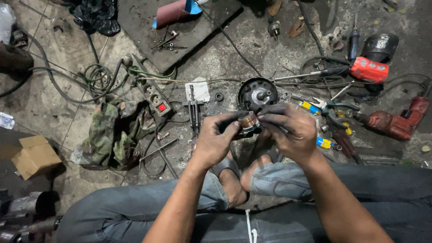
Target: The person disassembles a motor, removes the rotor, and cleans the copper windings using a wire brush. They then reassemble the rotor into the motor housing.
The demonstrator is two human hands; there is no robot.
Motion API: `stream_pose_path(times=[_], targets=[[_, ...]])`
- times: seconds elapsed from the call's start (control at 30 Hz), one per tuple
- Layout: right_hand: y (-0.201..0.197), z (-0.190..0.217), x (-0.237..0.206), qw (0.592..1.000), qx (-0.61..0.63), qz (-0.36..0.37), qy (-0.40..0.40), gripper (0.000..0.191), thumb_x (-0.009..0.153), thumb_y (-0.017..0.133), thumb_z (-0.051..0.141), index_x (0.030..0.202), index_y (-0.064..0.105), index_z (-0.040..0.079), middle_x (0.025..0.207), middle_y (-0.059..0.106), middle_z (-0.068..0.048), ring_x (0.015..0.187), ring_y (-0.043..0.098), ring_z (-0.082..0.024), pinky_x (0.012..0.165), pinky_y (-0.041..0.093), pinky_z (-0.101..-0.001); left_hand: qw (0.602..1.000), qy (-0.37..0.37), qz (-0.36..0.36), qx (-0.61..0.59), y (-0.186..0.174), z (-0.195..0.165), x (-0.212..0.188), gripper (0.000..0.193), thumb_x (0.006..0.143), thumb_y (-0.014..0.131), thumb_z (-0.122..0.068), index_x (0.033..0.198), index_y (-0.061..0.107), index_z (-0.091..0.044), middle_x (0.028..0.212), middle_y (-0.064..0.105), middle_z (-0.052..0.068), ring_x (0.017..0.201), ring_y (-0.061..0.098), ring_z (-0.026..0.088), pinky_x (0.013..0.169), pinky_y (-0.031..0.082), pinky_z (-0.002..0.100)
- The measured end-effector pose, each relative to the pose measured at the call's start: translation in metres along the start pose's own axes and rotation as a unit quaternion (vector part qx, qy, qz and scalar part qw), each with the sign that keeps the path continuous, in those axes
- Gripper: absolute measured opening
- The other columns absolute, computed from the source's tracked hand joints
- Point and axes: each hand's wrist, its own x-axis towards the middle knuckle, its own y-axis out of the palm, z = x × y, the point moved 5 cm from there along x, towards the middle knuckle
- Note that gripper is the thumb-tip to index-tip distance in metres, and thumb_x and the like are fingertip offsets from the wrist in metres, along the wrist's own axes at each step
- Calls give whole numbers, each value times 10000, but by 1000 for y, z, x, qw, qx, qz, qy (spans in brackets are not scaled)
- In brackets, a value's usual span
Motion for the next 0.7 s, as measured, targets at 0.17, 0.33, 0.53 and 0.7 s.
stream_pose_path(times=[0.17,0.33,0.53,0.7], targets=[[0,5,2,1000,-9,11,3,237,850,768,-22,1071,730,55,1083,738,-132,977,749,-254,849,596,-343,996,4,25,-81,-4,-4,-3,338,984,576,-122,1255,714,28,1104,775,84,982,722,114,887,602,282],[5,7,1,999,-20,36,-22,229,855,770,-2,1070,721,60,1082,735,-124,987,747,-272,842,602,-352,1000,11,1,-5,2,-13,-1,356,898,758,-215,1145,713,36,1015,767,90,928,718,122,850,598,280],[11,10,0,997,-32,68,-30,281,808,743,-39,1079,719,34,1086,719,-146,980,734,-307,829,595,-380,996,-28,-50,67,2,-11,0,317,896,761,-301,937,766,13,776,752,25,702,661,71,639,539,255],[14,12,1,996,-24,78,-43,245,820,765,-20,1052,717,41,1062,706,-135,969,724,-307,810,586,-391,985,-35,-82,151,-3,-5,2,441,970,702,-371,775,741,22,586,624,53,558,512,75,503,408,310]])
